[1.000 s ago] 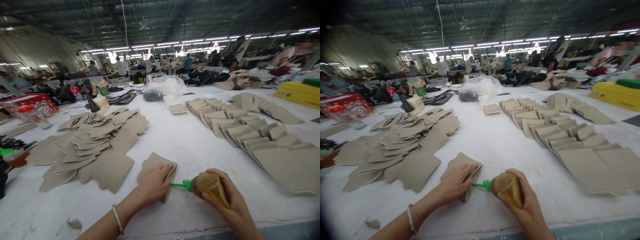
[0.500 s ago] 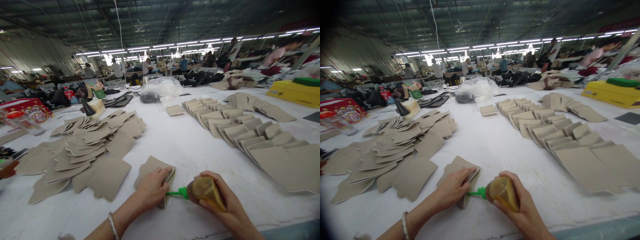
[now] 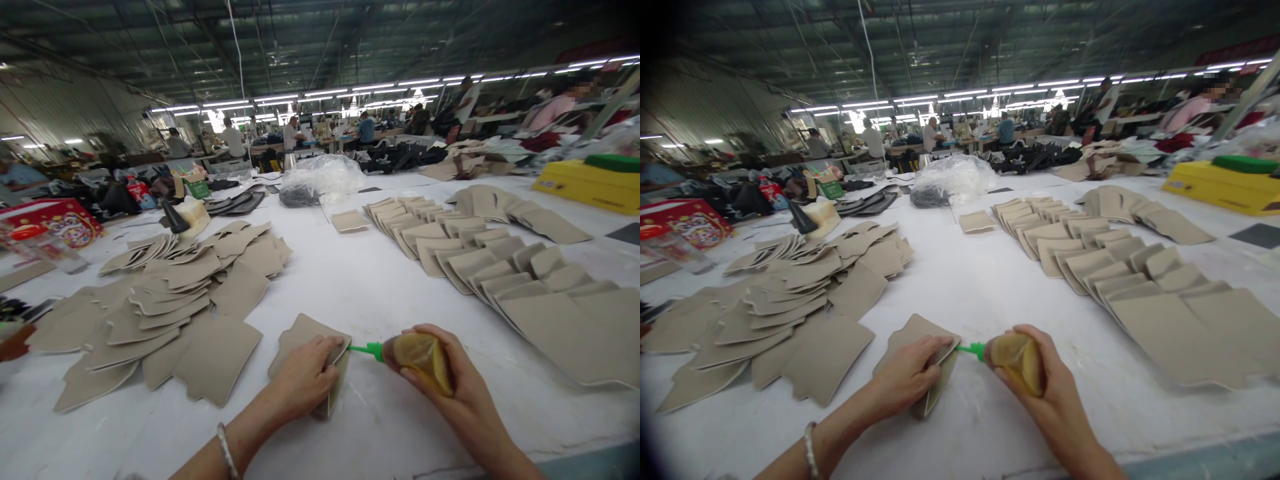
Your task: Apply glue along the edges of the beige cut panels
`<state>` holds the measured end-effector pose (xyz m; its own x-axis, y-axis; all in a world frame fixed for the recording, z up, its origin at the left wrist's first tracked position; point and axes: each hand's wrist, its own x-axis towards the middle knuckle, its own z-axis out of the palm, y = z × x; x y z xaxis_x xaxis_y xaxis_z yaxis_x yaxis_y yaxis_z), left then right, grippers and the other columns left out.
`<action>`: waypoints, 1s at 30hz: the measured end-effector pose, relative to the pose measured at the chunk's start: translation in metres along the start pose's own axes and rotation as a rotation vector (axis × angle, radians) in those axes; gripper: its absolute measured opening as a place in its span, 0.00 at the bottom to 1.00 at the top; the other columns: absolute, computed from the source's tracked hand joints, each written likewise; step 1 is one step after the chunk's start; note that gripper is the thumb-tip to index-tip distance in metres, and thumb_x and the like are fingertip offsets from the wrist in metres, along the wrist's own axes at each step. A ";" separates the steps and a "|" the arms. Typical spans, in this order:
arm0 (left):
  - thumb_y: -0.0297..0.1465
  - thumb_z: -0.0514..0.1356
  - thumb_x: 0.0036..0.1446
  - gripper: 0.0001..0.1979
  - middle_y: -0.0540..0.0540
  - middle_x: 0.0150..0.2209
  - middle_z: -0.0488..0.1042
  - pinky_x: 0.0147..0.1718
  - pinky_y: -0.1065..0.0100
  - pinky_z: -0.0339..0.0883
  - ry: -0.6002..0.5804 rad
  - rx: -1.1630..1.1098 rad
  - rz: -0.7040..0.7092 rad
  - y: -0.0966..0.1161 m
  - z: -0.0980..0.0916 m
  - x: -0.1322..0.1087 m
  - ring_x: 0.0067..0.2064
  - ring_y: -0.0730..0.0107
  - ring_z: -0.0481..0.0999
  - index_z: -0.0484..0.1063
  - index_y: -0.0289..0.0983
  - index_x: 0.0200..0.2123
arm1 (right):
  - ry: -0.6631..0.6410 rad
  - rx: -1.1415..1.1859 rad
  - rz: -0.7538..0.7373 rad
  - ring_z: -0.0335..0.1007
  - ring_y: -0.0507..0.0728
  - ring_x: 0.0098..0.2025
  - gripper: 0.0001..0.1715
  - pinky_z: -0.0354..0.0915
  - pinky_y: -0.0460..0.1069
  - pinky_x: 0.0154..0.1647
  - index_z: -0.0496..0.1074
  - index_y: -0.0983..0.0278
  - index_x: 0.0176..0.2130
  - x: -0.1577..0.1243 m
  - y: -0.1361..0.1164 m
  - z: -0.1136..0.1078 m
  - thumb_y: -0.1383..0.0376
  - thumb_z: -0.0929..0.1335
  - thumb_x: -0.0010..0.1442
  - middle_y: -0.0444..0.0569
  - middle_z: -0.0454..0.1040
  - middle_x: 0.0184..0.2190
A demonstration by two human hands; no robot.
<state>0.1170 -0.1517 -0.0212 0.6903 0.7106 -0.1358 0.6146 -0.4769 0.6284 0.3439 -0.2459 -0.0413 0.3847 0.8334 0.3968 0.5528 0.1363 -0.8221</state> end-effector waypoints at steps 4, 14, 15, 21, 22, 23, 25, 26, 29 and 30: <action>0.26 0.49 0.52 0.28 0.48 0.55 0.70 0.56 0.67 0.58 0.000 -0.003 -0.019 0.001 0.000 0.000 0.55 0.65 0.68 0.66 0.40 0.58 | -0.099 0.023 -0.034 0.69 0.62 0.46 0.27 0.66 0.51 0.46 0.62 0.58 0.53 -0.010 0.009 -0.007 0.54 0.71 0.59 0.49 0.69 0.47; 0.25 0.49 0.51 0.29 0.47 0.52 0.71 0.47 0.67 0.64 0.017 -0.003 -0.051 0.006 -0.002 -0.003 0.48 0.64 0.71 0.65 0.41 0.58 | -0.168 0.022 -0.024 0.69 0.61 0.42 0.25 0.67 0.49 0.41 0.60 0.58 0.54 -0.019 0.008 -0.014 0.54 0.69 0.63 0.49 0.68 0.44; 0.25 0.49 0.51 0.29 0.47 0.52 0.71 0.47 0.67 0.64 0.017 -0.003 -0.055 0.006 -0.002 -0.003 0.48 0.64 0.71 0.65 0.41 0.58 | -0.151 0.013 -0.028 0.69 0.60 0.42 0.25 0.67 0.49 0.41 0.60 0.58 0.54 -0.019 0.008 -0.014 0.53 0.69 0.62 0.49 0.68 0.44; 0.26 0.49 0.51 0.29 0.47 0.50 0.72 0.46 0.68 0.63 0.031 0.002 -0.044 0.003 0.000 -0.002 0.47 0.64 0.71 0.65 0.41 0.58 | -0.202 0.034 0.015 0.70 0.60 0.42 0.25 0.67 0.47 0.42 0.60 0.57 0.54 -0.035 0.006 -0.014 0.53 0.69 0.63 0.48 0.69 0.44; 0.26 0.49 0.51 0.29 0.47 0.49 0.72 0.46 0.68 0.63 0.031 0.003 -0.044 0.003 0.000 -0.002 0.47 0.64 0.71 0.65 0.40 0.58 | -0.196 0.040 0.024 0.70 0.60 0.42 0.25 0.68 0.48 0.41 0.60 0.58 0.54 -0.036 0.006 -0.014 0.53 0.69 0.63 0.48 0.69 0.44; 0.26 0.49 0.51 0.29 0.47 0.49 0.72 0.46 0.67 0.63 0.032 0.004 -0.044 0.004 0.000 -0.002 0.46 0.63 0.71 0.65 0.40 0.58 | -0.182 0.040 0.031 0.70 0.60 0.41 0.25 0.68 0.48 0.41 0.61 0.58 0.54 -0.035 0.007 -0.014 0.53 0.69 0.62 0.48 0.69 0.43; 0.26 0.49 0.51 0.29 0.46 0.48 0.72 0.45 0.67 0.64 0.032 0.004 -0.046 0.004 0.000 -0.002 0.46 0.63 0.72 0.65 0.40 0.58 | -0.143 0.035 0.046 0.70 0.60 0.40 0.25 0.68 0.49 0.40 0.61 0.58 0.53 -0.030 0.007 -0.013 0.53 0.70 0.61 0.49 0.69 0.43; 0.27 0.49 0.51 0.28 0.46 0.48 0.72 0.45 0.67 0.64 0.031 0.004 -0.049 0.005 -0.001 -0.002 0.46 0.63 0.72 0.65 0.41 0.58 | -0.127 0.035 0.051 0.70 0.61 0.40 0.26 0.68 0.49 0.40 0.61 0.59 0.53 -0.028 0.007 -0.013 0.53 0.70 0.61 0.49 0.69 0.42; 0.27 0.49 0.52 0.28 0.47 0.46 0.73 0.44 0.68 0.64 0.030 0.012 -0.058 0.005 -0.001 -0.003 0.44 0.64 0.72 0.65 0.42 0.58 | -0.108 0.049 0.085 0.69 0.62 0.41 0.27 0.67 0.50 0.41 0.62 0.59 0.52 -0.029 0.003 -0.009 0.52 0.71 0.59 0.49 0.70 0.42; 0.27 0.49 0.52 0.28 0.47 0.45 0.73 0.43 0.68 0.64 0.030 0.014 -0.060 0.005 -0.001 -0.004 0.44 0.64 0.72 0.65 0.42 0.58 | -0.101 0.059 0.111 0.69 0.62 0.41 0.27 0.66 0.51 0.42 0.62 0.59 0.52 -0.033 0.001 -0.008 0.51 0.71 0.59 0.49 0.70 0.42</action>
<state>0.1172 -0.1561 -0.0173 0.6406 0.7531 -0.1499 0.6599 -0.4402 0.6089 0.3379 -0.2774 -0.0515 0.3629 0.8943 0.2617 0.4654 0.0694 -0.8824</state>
